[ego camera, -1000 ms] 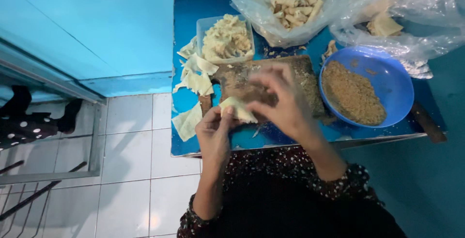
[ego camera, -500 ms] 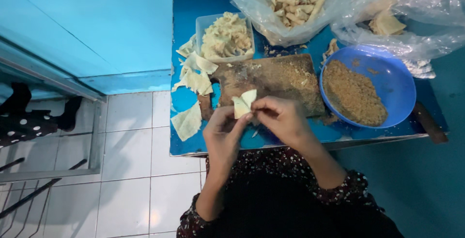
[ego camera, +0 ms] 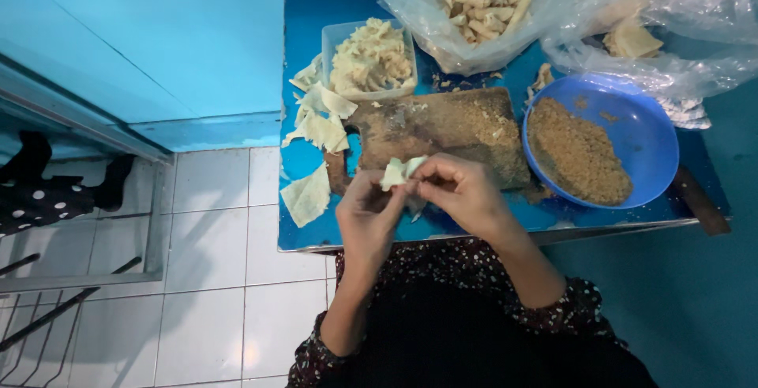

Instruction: The person folds thin square dough wrappers around a small filling, pinches them closed, and places the finished rolls into a plastic bag on the table. They repeatedly take new wrappers from a stack, wrap them one at a time, and set completed rolls aside.

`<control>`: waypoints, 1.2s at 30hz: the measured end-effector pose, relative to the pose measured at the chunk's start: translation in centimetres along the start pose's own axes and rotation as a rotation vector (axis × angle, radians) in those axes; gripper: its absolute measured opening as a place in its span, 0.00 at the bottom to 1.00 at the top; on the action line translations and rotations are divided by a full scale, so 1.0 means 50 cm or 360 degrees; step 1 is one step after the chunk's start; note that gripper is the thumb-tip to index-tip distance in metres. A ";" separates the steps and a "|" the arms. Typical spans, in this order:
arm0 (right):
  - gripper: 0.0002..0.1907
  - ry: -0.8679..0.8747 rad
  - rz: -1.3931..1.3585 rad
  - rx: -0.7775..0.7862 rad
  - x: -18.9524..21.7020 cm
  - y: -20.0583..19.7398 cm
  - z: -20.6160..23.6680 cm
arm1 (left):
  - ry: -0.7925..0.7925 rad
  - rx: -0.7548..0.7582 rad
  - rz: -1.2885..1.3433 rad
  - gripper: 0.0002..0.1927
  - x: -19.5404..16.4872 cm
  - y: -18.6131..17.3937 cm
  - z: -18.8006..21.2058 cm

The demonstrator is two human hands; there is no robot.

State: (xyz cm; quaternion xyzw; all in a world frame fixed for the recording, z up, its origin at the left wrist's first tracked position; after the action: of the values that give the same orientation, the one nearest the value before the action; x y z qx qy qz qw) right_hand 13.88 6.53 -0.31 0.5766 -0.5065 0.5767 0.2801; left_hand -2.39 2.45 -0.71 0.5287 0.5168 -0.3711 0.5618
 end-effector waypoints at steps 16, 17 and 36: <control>0.05 -0.0261 -0.0389 -0.0535 0.094 -0.154 -0.035 | -0.0495 -0.0187 0.1175 0.13 0.022 -0.126 0.021; 0.06 -0.0506 0.0254 -0.0472 0.144 -0.128 -0.035 | -0.0498 -0.0199 0.1197 0.13 0.023 -0.129 0.023; 0.08 -0.0890 0.1595 0.0055 0.174 0.044 -0.041 | -0.0583 -0.0068 0.1244 0.16 0.038 -0.093 0.026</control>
State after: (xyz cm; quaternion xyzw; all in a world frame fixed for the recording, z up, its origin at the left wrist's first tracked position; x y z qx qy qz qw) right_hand 9.56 5.40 7.72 0.4011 -0.7633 0.4728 -0.1816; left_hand -6.24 0.64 -3.66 0.5985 0.1769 -0.2073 0.7534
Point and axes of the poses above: each hand's wrist, its own z-axis away from the middle knuckle, its own y-axis out of the palm, x = y × z, the point moved 9 cm from there along -z, towards the middle knuckle, and after that the axes turned 2 degrees about -y, right-handed, at the moved point
